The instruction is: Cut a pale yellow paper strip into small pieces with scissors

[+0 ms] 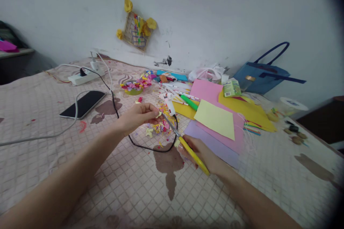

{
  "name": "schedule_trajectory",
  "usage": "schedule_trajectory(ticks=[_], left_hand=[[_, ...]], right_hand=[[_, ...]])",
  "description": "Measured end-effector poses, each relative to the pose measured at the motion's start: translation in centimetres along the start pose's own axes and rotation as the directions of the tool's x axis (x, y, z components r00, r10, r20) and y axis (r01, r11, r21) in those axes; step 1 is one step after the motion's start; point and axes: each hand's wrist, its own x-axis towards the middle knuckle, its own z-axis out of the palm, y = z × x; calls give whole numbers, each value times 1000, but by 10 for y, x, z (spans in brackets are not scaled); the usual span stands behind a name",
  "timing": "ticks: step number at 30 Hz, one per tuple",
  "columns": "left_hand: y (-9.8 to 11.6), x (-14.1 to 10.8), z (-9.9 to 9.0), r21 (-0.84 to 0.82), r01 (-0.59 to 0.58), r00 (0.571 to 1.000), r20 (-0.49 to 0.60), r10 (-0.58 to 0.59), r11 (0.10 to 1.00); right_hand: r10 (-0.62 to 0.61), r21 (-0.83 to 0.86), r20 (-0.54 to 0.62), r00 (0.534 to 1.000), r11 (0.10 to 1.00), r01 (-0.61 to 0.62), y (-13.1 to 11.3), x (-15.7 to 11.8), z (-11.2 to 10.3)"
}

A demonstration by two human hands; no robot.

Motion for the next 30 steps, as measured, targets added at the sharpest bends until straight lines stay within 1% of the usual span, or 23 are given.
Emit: schedule_trajectory(ticks=[4,10,17,22,26,30], left_hand=[[0,0,-1,-2,14,1000,-6,-14,1000],[1,1,-2,3,17,1000,-10,-17,1000],[1,0,-3,5,14,1000,-11,-14,1000],[1,1,-5,17,8,1000,-6,-8,1000],[-1,2,-4,32,12,1000,-12,-12,999],[-4,2,-1,1,-2,999,-33,2,1000]], right_hand=[[6,12,7,1000,1000,-6,1,0,0],[-6,-30,3,1000,1000,6,3,0,-1],[-5,-37,6,1000,999,5,7,0,0],[0,-23,4,1000,1000,0,3,0,-2],[-16,43,19,1000,999,15,-2,-1,-2],[-3,48,1,1000,999,3,-5,-1,-1]])
